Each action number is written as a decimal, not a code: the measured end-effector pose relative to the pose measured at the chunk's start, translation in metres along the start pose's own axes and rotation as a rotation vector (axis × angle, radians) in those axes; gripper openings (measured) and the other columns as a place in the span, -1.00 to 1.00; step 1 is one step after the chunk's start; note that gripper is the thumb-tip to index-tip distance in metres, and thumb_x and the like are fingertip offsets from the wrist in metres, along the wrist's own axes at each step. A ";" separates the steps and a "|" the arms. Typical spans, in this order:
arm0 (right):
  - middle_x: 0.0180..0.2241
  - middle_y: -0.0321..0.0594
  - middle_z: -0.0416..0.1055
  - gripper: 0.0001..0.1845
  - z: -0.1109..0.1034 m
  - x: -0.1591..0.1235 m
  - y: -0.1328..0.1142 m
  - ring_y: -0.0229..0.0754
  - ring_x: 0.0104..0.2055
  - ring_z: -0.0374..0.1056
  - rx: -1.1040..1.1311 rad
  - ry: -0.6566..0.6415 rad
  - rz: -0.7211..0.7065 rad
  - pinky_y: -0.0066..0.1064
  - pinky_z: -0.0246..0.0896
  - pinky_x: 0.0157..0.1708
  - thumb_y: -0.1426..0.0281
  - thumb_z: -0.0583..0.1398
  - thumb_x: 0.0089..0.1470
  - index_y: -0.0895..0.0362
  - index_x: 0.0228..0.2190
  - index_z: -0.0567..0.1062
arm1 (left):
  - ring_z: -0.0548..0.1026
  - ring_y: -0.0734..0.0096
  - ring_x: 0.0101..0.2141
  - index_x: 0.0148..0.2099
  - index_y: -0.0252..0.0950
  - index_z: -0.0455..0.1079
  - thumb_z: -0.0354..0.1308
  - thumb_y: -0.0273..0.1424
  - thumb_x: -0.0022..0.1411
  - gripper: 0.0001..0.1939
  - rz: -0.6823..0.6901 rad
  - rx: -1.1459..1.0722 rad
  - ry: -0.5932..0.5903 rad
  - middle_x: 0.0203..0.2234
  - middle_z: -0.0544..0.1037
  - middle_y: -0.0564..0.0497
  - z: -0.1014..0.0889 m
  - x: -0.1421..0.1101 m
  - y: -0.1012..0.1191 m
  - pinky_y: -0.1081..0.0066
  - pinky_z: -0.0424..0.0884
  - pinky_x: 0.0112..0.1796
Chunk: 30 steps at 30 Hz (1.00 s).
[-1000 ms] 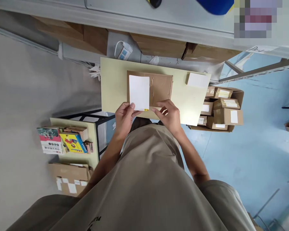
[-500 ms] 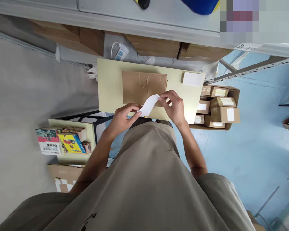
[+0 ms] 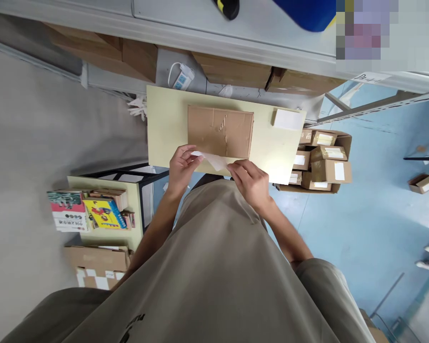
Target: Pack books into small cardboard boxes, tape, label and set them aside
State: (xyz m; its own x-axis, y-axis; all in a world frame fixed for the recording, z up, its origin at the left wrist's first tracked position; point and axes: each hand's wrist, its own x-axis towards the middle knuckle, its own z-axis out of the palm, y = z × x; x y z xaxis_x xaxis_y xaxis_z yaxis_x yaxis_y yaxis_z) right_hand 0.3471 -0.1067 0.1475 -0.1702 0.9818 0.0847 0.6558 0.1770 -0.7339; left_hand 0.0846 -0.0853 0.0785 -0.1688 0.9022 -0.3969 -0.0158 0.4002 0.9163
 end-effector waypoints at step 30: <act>-0.10 0.06 0.77 -0.78 0.094 0.102 0.086 0.15 -0.03 0.64 -0.049 -0.116 0.638 -0.01 0.52 0.12 0.25 0.27 0.51 0.10 -0.16 0.66 | 0.66 0.19 -0.23 -0.10 -0.12 0.53 0.41 -0.51 0.38 -0.82 0.196 0.383 0.111 -0.26 0.74 -0.01 0.019 0.124 -0.040 0.18 0.59 0.05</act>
State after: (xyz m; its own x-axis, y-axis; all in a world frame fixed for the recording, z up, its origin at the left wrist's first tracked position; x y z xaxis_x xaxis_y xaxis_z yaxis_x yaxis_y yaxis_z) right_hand 0.3169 0.0023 0.0292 0.1879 0.8816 -0.4330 0.6868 -0.4330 -0.5838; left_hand 0.0830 0.0137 -0.0082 -0.2371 0.9527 -0.1902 0.3897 0.2726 0.8797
